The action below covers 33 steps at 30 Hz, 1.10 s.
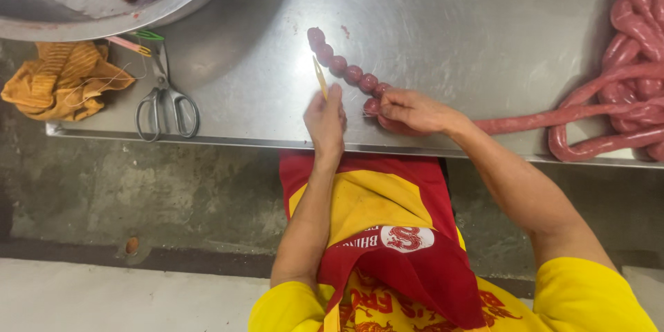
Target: The person ties lengths of sausage meat into individual links using white string and a small yellow plastic tool to help secure the knots, then cuts the finished links from the long casing using scissors.
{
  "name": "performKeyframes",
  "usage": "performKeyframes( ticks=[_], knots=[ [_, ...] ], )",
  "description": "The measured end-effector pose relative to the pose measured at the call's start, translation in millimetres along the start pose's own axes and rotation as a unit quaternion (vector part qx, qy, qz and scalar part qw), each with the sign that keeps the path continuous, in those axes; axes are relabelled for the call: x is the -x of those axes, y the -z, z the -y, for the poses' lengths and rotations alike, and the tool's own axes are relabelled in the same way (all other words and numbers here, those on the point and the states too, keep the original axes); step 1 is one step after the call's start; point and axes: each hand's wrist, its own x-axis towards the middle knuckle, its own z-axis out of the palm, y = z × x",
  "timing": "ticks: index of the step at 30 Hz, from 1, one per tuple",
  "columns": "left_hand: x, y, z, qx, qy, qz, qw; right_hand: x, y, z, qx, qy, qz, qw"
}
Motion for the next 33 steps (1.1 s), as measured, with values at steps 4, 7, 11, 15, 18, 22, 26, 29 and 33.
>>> performKeyframes(
  ticks=[4, 7, 11, 15, 18, 22, 26, 29, 33],
  knots=[
    [9, 29, -29, 0.115, -0.003, 0.057, 0.992, 3, 1, -18, -0.031, 0.011, -0.023, 0.999],
    [7, 109, -100, 0.428, 0.0, 0.032, 0.903, 9, 10, -21, 0.033, -0.012, -0.036, 0.999],
    [26, 117, -115, 0.333, -0.139, 0.125, 0.924, 0, 6, -14, 0.117, 0.055, -0.009, 0.992],
    [13, 141, -120, 0.284, -0.114, 0.07, 0.95, -8, 18, -16, 0.078, 0.041, -0.012, 0.996],
    [-9, 146, -110, 0.243, -0.159, -0.038, 0.956, -6, 12, -27, 0.048, 0.002, -0.082, 0.995],
    [-3, 136, -75, 0.181, -0.139, -0.08, 0.97, 16, 38, -35, -0.197, 0.058, -0.272, 0.94],
    [7, 122, -40, 0.028, -0.096, -0.094, 0.991, 85, 38, -49, 0.066, -0.004, -0.28, 0.958],
    [7, 65, -22, -0.132, -0.152, 0.059, 0.978, 111, 6, -48, 0.495, 0.127, -0.251, 0.822],
    [-10, -13, -37, -0.3, -0.203, 0.141, 0.921, 103, 10, -48, 0.458, 0.073, -0.24, 0.853]
  ],
)
